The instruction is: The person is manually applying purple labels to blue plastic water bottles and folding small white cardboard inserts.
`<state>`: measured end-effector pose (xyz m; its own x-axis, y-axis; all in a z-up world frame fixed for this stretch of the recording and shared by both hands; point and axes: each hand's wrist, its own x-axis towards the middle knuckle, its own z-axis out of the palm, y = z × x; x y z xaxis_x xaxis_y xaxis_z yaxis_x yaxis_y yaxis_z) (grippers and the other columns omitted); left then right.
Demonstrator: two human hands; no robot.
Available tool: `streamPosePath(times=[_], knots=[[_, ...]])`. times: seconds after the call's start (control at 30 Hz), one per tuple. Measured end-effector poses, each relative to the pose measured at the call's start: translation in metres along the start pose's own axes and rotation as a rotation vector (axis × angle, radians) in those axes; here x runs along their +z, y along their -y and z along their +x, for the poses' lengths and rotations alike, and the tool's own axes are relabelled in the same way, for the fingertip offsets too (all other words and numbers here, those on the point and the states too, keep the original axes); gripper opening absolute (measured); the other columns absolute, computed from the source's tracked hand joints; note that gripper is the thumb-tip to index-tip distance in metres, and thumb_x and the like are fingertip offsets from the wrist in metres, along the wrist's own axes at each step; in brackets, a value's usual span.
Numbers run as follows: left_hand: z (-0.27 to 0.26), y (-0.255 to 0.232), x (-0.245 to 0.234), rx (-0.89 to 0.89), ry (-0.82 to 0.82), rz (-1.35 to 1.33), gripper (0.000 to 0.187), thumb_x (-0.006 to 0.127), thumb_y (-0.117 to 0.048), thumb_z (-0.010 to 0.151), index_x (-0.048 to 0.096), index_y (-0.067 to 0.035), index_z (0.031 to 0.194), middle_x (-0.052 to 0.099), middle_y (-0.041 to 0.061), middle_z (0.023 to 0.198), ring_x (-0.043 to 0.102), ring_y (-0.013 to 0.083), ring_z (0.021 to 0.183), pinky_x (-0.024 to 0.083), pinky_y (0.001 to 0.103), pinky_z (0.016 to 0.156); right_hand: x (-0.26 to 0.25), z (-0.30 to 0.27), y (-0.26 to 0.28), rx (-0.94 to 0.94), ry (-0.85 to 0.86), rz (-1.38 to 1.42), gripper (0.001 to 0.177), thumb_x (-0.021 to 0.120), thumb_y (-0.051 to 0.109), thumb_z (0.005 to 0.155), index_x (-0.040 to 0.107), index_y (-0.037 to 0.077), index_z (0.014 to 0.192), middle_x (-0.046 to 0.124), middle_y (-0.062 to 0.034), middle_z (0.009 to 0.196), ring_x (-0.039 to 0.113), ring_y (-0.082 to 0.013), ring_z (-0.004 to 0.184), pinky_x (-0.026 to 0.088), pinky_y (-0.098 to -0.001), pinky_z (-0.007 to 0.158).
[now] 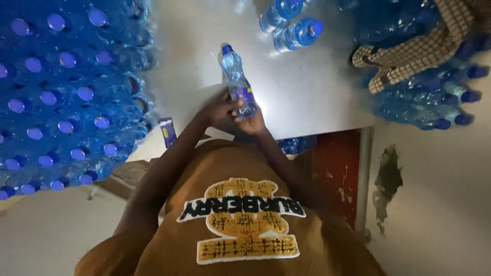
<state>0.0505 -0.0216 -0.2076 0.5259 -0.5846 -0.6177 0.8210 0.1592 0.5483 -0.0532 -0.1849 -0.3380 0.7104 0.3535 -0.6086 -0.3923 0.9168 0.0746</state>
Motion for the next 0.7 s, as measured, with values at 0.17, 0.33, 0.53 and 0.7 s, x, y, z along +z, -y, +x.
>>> streamPosePath(times=[0.17, 0.33, 0.53, 0.7], knots=[[-0.032, -0.026, -0.007, 0.048, 0.11, 0.122, 0.075, 0.087, -0.016, 0.101, 0.046, -0.003, 0.162, 0.058, 0.011, 0.112, 0.068, 0.0206, 0.087, 0.07, 0.049, 0.081, 0.074, -0.027, -0.001, -0.087, -0.007, -0.18, 0.058, 0.048, 0.056, 0.115, 0.072, 0.003, 0.112, 0.082, -0.0218, 0.093, 0.084, -0.0419, 0.081, 0.072, -0.0574, 0.066], [-0.069, -0.077, 0.004, 0.117, -0.084, 0.549, 0.11, 0.091, -0.06, 0.09, 0.038, -0.007, 0.17, 0.06, 0.031, 0.137, 0.069, 0.0423, 0.12, 0.059, 0.056, 0.101, 0.126, -0.047, 0.013, -0.291, 0.251, -1.109, 0.068, 0.06, 0.051, 0.115, 0.043, 0.014, 0.17, 0.069, -0.0162, 0.135, 0.076, -0.0334, 0.123, 0.064, -0.0505, 0.106], [-0.126, -0.08, -0.033, 0.47, -0.406, 1.152, 0.067, 0.082, -0.011, 0.096, 0.062, -0.01, 0.159, 0.056, 0.027, 0.146, 0.061, 0.0538, 0.135, 0.054, 0.058, 0.111, 0.207, -0.005, -0.034, -0.542, 0.391, -1.676, 0.087, 0.093, 0.008, 0.091, 0.047, 0.003, 0.165, 0.058, -0.034, 0.153, 0.061, -0.0529, 0.14, 0.051, -0.0674, 0.118], [-0.17, -0.054, -0.041, 0.58, -0.685, 0.804, 0.075, 0.065, 0.004, 0.102, 0.038, -0.003, 0.171, 0.054, 0.035, 0.152, 0.06, 0.0573, 0.135, 0.054, 0.063, 0.108, 0.208, 0.041, -0.071, -0.674, 0.495, -1.885, 0.081, 0.093, 0.002, 0.083, 0.058, 0.004, 0.156, 0.059, -0.027, 0.157, 0.059, -0.0524, 0.145, 0.047, -0.0618, 0.126]])
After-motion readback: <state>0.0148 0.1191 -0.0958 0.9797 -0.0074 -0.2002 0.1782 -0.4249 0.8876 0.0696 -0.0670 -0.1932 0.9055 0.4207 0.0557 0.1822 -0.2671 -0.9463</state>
